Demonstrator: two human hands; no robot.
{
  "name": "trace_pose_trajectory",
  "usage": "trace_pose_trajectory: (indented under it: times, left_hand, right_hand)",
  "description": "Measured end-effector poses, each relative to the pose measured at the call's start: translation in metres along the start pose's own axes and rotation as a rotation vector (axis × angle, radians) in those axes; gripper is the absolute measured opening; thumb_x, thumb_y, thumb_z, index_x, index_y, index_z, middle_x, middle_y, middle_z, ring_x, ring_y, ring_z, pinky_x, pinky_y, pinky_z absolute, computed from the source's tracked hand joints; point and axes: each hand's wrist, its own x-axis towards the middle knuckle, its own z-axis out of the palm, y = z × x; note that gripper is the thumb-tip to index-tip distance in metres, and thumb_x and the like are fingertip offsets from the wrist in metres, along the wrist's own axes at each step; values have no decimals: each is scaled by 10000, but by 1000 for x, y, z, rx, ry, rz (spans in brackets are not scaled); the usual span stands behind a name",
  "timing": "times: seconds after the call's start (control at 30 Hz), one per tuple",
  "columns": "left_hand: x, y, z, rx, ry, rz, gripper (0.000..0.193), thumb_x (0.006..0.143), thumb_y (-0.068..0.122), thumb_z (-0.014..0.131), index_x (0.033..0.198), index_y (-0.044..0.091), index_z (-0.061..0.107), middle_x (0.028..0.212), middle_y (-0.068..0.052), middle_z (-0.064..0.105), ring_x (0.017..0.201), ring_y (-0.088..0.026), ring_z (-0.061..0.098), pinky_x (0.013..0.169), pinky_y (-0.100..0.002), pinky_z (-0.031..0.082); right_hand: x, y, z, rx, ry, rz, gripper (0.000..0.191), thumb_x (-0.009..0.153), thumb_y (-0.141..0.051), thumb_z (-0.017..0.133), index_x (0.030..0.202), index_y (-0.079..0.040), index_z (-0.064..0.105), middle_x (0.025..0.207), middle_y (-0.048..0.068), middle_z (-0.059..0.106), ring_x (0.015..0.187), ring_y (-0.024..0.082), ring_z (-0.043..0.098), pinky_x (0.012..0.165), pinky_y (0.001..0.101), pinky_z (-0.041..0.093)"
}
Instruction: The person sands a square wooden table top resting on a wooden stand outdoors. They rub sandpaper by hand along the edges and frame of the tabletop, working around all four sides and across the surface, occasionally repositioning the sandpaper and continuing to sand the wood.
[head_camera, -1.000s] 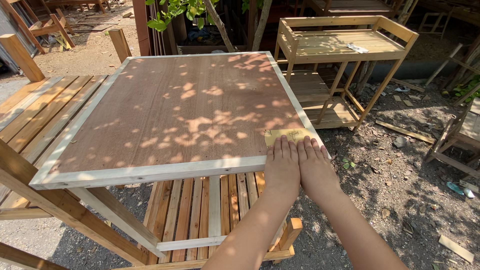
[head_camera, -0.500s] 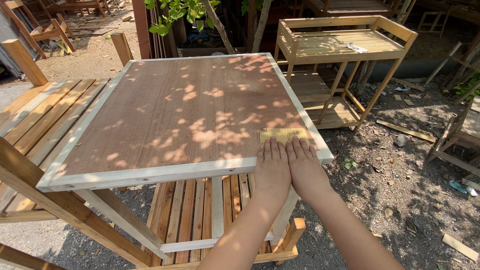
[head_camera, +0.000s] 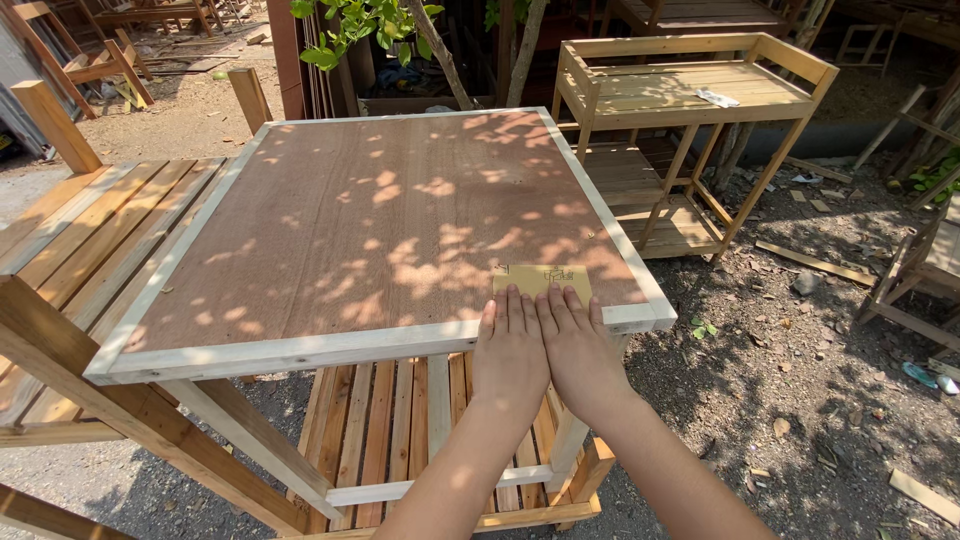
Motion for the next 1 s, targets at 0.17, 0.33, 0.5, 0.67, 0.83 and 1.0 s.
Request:
trace_pose_trajectory:
  times: [0.17,0.33,0.5,0.67,0.83,1.0]
  left_hand:
    - [-18,-7,-17,84,-313,-11,882,909,276,629,1554,-104,164,1626,-325,151,1533,-438,70,1216,-523,53]
    - [-3,-12,-50,-1,-497,-26,942,896,283,649,1582,-100,128,1649,-293,146,1557,-417,52,1245,-500,42]
    - [9,-7,-36,8,-239,-12,796,929,224,590,1571,-58,213,1631,-247,238,1539,-390,157,1236,-499,131]
    - [3,-7,-3,-14,-274,-44,727,962,188,527,1571,-37,202,1648,-246,190,1532,-375,155,1229,-500,145]
    - [-14,-13,4,0,-207,-28,755,924,184,529,1543,-51,169,1670,-286,148,1560,-413,126,1192,-499,120]
    - [2,-36,-3,58,-288,-80,719,987,194,512,1579,-81,209,1660,-273,223,1552,-354,200,1245,-456,174]
  right_hand:
    - [-6,-20,-14,74,15,33,740,897,-167,561,1586,-151,290,1643,169,279,1487,491,241,1132,698,159]
    - [2,-14,-15,93,-43,33,846,852,-169,597,1626,-153,258,1676,169,248,1458,463,233,1153,659,153]
    - [9,-3,-3,159,23,1,808,811,-157,611,1545,-23,303,1609,225,296,1483,411,258,1196,520,203]
    - [3,-9,9,77,120,-9,674,882,-91,533,1515,29,335,1580,244,348,1491,373,310,1213,475,250]
    - [-10,-23,11,36,220,-76,724,836,-110,545,1511,38,329,1545,276,349,1446,388,326,1160,488,265]
    - [26,-30,5,62,75,-66,697,881,-102,547,1515,54,303,1575,261,322,1484,372,305,1202,469,252]
